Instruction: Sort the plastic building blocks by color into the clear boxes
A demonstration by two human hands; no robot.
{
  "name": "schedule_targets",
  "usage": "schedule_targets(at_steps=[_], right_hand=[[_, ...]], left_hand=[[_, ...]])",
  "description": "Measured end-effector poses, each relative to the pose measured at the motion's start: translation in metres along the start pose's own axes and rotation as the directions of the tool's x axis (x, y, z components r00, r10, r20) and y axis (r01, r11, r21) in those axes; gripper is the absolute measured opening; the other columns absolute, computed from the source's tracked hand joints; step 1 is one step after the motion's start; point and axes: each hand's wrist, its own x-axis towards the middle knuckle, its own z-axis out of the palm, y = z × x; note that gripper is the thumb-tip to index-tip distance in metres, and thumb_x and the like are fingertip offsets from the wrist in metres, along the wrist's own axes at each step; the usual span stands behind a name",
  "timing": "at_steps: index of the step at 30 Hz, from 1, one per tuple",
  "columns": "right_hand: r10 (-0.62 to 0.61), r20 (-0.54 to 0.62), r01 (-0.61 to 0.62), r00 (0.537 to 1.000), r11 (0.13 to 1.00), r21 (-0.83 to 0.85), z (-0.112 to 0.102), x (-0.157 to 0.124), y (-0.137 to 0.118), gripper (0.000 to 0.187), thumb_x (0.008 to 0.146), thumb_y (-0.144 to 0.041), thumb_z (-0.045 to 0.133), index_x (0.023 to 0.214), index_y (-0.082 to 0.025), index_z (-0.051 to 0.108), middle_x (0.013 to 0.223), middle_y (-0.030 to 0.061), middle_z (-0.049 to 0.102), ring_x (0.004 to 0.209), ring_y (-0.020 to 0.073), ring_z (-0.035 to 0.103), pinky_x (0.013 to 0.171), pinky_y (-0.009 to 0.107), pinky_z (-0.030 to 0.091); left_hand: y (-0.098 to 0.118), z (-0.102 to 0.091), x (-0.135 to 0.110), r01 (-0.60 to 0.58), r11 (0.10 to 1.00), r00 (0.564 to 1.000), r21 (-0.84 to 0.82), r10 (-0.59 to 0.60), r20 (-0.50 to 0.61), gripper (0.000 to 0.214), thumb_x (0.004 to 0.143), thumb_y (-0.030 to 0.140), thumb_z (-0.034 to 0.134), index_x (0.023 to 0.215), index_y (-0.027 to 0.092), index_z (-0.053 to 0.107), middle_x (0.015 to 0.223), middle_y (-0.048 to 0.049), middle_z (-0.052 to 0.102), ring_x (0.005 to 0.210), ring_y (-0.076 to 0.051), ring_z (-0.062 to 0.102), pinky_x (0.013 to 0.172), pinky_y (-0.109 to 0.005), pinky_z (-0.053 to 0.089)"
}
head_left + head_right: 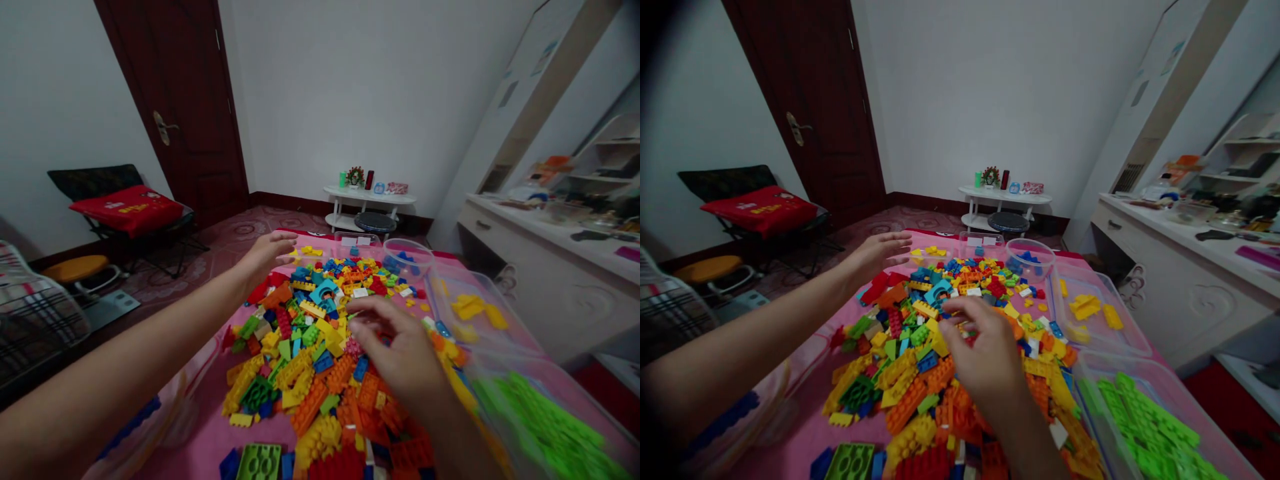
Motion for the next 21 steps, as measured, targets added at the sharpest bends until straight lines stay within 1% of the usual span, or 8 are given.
schedule_targets(at_steps=[2, 4, 5, 7, 9, 12, 15, 21], right_hand=[[-0.117, 0.260, 0.145, 0.959, 0.985, -0.092, 0.025, -0.014, -0.010, 0.023, 0.076, -0.019, 0.064, 0.098, -0.025, 0.065, 0.100, 0.0017, 0.067, 0.094, 0.0176, 0.061, 0.086, 0.033, 0.049], [-0.250, 0.491, 0.346, 0.834, 0.931, -0.114, 0.053, -0.032, -0.016, 0.034, 0.077, -0.025, 0.067, 0.110, -0.028, 0.061, 0.112, 0.0012, 0.063, 0.105, 0.0192, 0.055, 0.097, 0.037, 0.042], [-0.306, 0.603, 0.454, 0.737, 0.885, -0.106, 0.066, -0.042, -0.016, 0.037, 0.078, -0.032, 0.067, 0.114, -0.029, 0.059, 0.117, 0.0021, 0.061, 0.110, 0.0209, 0.053, 0.100, 0.040, 0.040], [-0.402, 0.715, 0.651, 0.572, 0.752, -0.099, 0.091, -0.061, -0.011, 0.032, 0.083, -0.043, 0.059, 0.110, -0.027, 0.061, 0.118, 0.0054, 0.060, 0.113, 0.0255, 0.050, 0.101, 0.049, 0.037], [-0.403, 0.741, 0.728, 0.538, 0.665, -0.167, 0.112, -0.075, -0.001, 0.025, 0.091, -0.039, 0.046, 0.105, -0.027, 0.063, 0.120, 0.0066, 0.059, 0.118, 0.0267, 0.047, 0.103, 0.054, 0.034], [-0.330, 0.772, 0.749, 0.544, 0.606, -0.268, 0.130, -0.083, 0.011, 0.030, 0.093, -0.035, 0.039, 0.105, -0.024, 0.065, 0.131, 0.0089, 0.054, 0.128, 0.0307, 0.039, 0.105, 0.058, 0.029], [-0.199, 0.791, 0.717, 0.578, 0.587, -0.376, 0.134, -0.072, 0.013, 0.033, 0.092, -0.030, 0.040, 0.107, -0.020, 0.067, 0.134, 0.0097, 0.052, 0.133, 0.0316, 0.033, 0.110, 0.056, 0.023], [-0.170, 0.575, 0.549, 0.800, 0.592, -0.590, 0.111, -0.036, 0.001, 0.037, 0.084, -0.031, 0.055, 0.112, -0.010, 0.064, 0.139, 0.0187, 0.044, 0.136, 0.0352, 0.026, 0.112, 0.055, 0.014]], left_hand=[[0.008, -0.005, -0.040, -0.056, 0.994, 0.992, 0.098, 0.045, 0.115, 0.031, 0.064, 0.027, 0.075, 0.093, 0.016, 0.070, 0.108, -0.0134, 0.066, 0.098, -0.024, 0.062, 0.074, -0.032, 0.054], [0.013, -0.012, -0.081, -0.120, 0.956, 0.973, 0.269, 0.060, 0.222, 0.035, 0.069, 0.033, 0.071, 0.101, 0.019, 0.068, 0.109, -0.0107, 0.067, 0.100, -0.025, 0.063, 0.079, -0.034, 0.054], [0.013, -0.018, -0.100, -0.143, 0.925, 0.961, 0.353, 0.045, 0.273, 0.035, 0.072, 0.034, 0.069, 0.104, 0.020, 0.068, 0.111, -0.0090, 0.067, 0.102, -0.025, 0.062, 0.086, -0.036, 0.052], [0.010, -0.032, -0.134, -0.210, 0.853, 0.951, 0.478, 0.064, 0.303, 0.031, 0.077, 0.037, 0.064, 0.105, 0.024, 0.067, 0.113, -0.0054, 0.067, 0.107, -0.024, 0.061, 0.094, -0.036, 0.049], [-0.001, -0.050, -0.160, -0.255, 0.774, 0.944, 0.580, 0.070, 0.321, 0.031, 0.079, 0.039, 0.061, 0.107, 0.028, 0.066, 0.117, -0.0029, 0.066, 0.111, -0.025, 0.059, 0.094, -0.035, 0.050], [-0.030, -0.078, -0.191, -0.332, 0.665, 0.939, 0.668, 0.171, 0.297, 0.033, 0.085, 0.038, 0.053, 0.116, 0.033, 0.060, 0.124, -0.0007, 0.062, 0.114, -0.025, 0.058, 0.094, -0.036, 0.051], [-0.065, -0.097, -0.215, -0.432, 0.498, 0.901, 0.752, 0.274, 0.337, 0.040, 0.085, 0.033, 0.052, 0.125, 0.037, 0.053, 0.130, 0.0003, 0.058, 0.120, -0.027, 0.053, 0.097, -0.041, 0.049], [-0.103, -0.084, -0.232, -0.521, 0.262, 0.849, 0.812, 0.254, 0.463, 0.076, 0.083, 0.039, 0.054, 0.147, 0.031, 0.014, 0.151, -0.0067, 0.030, 0.133, -0.030, 0.038, 0.099, -0.046, 0.046]])
